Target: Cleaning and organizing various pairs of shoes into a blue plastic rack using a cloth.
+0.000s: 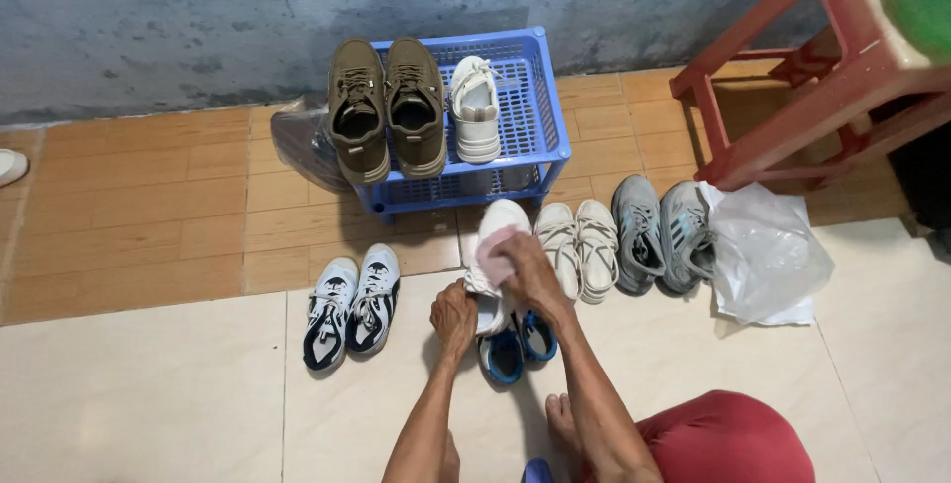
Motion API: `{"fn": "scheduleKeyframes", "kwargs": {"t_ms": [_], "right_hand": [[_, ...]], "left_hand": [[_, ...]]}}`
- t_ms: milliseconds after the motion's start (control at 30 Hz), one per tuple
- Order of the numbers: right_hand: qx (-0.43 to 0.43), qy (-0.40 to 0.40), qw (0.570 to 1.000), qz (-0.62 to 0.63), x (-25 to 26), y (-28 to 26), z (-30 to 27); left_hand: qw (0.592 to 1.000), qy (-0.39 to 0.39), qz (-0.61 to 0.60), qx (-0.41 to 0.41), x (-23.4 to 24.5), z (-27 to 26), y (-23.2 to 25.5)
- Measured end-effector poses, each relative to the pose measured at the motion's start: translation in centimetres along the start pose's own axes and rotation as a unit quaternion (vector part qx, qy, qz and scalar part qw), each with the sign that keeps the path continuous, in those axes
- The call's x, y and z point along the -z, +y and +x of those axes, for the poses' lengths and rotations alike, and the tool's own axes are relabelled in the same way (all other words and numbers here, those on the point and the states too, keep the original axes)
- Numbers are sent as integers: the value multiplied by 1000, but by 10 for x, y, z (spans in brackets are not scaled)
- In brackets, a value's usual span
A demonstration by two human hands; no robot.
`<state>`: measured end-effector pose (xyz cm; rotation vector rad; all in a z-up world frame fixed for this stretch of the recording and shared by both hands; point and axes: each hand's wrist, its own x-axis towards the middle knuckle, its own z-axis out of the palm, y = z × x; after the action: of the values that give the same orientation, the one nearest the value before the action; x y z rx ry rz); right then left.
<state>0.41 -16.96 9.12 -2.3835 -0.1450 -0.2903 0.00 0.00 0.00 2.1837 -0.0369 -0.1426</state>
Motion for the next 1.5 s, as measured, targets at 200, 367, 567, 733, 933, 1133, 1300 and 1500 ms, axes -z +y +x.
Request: {"fn": "scheduleKeyframes", "kwargs": {"t_ms": [200, 367, 567, 733, 933, 1133, 1300, 1500], "right_hand": [[-180, -151, 969, 79, 62, 30, 7], [-256, 107, 961, -21, 104, 38, 4], [-194, 384, 879, 206, 116, 31, 8], [-154, 424, 793, 409, 111, 73, -2], [-195, 434, 750, 459, 100, 88, -4], [-189, 401, 761, 474, 81, 96, 1], [-230, 380, 761, 473, 72, 92, 3], [-244, 356, 757, 490, 70, 97, 0]], "left_hand": [[995, -83, -19, 54, 7, 22, -4], [983, -172, -6, 65, 20, 37, 23], [984, -136, -114, -17, -6, 83, 71], [992, -113, -56, -19, -15, 163, 129], [988, 17, -24, -150, -31, 261, 161], [996, 14, 57, -70, -23, 289, 208], [991, 44, 87, -91, -52, 296, 199], [980, 42, 128, -146, -38, 281, 198]]}}
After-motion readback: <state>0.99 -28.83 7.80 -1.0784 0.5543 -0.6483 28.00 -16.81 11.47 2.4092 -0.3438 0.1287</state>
